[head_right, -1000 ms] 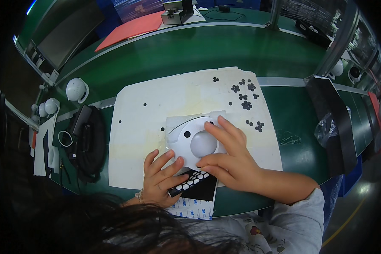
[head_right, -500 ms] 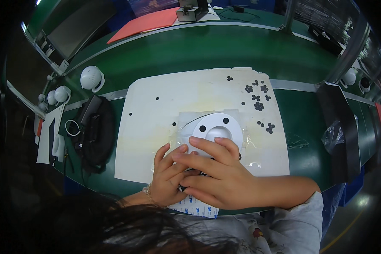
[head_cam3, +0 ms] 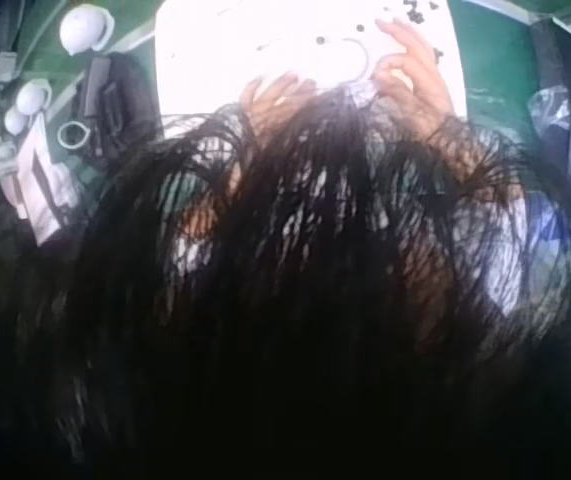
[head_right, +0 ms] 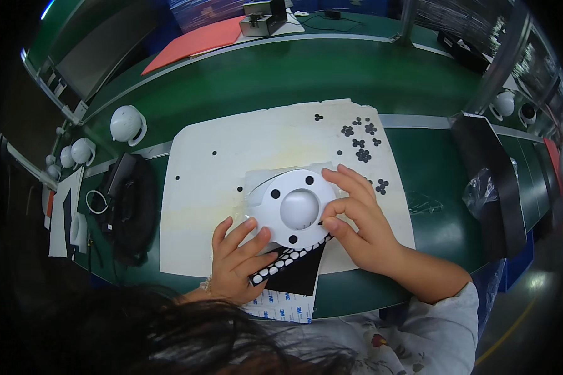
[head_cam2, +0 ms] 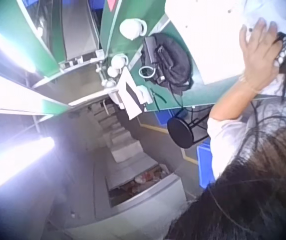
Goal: The person assembles white dome-shaped security cameras by hand. They repeatedly pick up a camera body, place it on a work mat, and press small black circular components into the holes around the central lens area. The person handles the camera bodies one at a time, placing finished units on the table.
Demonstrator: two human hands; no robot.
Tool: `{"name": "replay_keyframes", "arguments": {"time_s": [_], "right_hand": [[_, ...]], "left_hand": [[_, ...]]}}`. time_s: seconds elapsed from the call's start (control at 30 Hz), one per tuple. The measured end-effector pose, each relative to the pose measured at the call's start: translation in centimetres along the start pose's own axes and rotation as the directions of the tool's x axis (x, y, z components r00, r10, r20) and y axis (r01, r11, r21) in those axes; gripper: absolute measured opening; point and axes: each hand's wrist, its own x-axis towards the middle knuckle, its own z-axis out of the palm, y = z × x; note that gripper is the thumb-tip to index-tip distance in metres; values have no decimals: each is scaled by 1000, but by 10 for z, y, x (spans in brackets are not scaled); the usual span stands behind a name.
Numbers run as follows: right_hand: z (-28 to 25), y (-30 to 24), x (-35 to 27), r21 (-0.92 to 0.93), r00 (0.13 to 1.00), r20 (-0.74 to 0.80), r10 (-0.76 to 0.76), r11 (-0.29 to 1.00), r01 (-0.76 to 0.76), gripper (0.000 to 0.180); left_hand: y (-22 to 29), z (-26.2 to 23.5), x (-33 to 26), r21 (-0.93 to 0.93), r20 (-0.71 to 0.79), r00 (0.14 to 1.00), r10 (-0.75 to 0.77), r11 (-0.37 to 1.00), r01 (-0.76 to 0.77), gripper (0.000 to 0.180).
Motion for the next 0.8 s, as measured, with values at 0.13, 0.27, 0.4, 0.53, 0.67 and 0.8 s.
{"name": "replay_keyframes", "arguments": {"time_s": [0.13, 0.27, 0.4, 0.53, 0.67, 0.8], "right_hand": [[-4, 2, -1, 58, 1000, 16, 26, 998, -27, 10], [-5, 2, -2, 42, 999, 45, 31, 999, -33, 11], [-5, 0, -3, 9, 998, 49, 30, 999, -30, 10], [-4, 0, -3, -65, 1000, 24, -1, 998, 3, 9], [-4, 7, -12, -352, 981, 0, -192, 919, 180, 11], [-7, 5, -17, -508, 946, -63, -317, 827, 243, 25]], "left_hand": [[-2, 2, -1, 12, -13, 1000, 5, 1000, -4, 28], [-1, 2, -1, 8, -1, 1000, -6, 1000, 6, 28], [-1, 3, -2, 10, -22, 1000, 1, 1000, 0, 29], [-2, 4, -2, 10, -13, 1000, -2, 1000, 2, 29], [0, 4, -1, 5, -18, 1000, -4, 1000, 4, 28], [1, 4, -1, 14, -22, 1000, -8, 1000, 8, 28]]}}
